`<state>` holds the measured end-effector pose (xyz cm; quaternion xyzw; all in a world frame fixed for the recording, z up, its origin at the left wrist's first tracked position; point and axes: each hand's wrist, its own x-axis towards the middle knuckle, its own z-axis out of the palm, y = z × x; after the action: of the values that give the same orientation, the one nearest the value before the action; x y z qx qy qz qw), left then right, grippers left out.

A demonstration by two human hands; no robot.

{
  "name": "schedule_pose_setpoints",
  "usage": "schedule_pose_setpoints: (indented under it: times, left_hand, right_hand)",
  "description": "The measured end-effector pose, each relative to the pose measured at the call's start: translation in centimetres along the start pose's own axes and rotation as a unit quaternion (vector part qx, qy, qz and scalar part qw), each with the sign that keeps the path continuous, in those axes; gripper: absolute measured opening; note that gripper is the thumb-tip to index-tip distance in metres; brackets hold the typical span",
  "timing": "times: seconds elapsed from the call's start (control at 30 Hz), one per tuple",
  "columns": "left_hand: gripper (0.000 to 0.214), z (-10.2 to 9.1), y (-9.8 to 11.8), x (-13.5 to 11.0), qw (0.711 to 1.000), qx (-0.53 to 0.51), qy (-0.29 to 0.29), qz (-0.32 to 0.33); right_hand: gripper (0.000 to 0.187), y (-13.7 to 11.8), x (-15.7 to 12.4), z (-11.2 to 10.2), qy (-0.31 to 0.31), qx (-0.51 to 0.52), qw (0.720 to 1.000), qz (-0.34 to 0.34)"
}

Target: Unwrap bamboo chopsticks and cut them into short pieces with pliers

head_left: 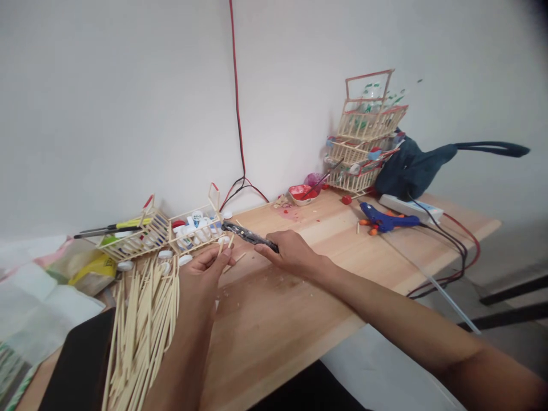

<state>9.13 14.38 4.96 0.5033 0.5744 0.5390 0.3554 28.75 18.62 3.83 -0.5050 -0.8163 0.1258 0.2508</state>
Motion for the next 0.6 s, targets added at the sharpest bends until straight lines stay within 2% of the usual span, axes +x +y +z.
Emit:
schedule_pose_setpoints:
  times: [0.3,0.4,0.5,0.6]
  left_hand:
    - [0.024,0.22,0.42,-0.04,0.998,-0.044,0.016,-0.044]
    - [0.025,0.29,0.56,-0.08,0.998,-0.054,0.017,-0.041]
    - [0.024,0.08,0.4,0.02,0.998,-0.051,0.018,-0.029]
    - [0.026,-0.32,0.28,0.16,1.0,-0.018,0.007,-0.004]
  right_hand:
    - [0.062,-0.35,-0.18,0.36,-0.01,-0.039,0.999,0.012]
    - [0.06,-0.41,-0.19,0.34,-0.004,-0.036,0.999,0.013]
    - [0.058,-0.25,0.0,0.14,-0.014,0.004,1.0,0.009]
    - [0.06,0.2,0.39,-0.29,-0.054,0.073,0.996,0.003]
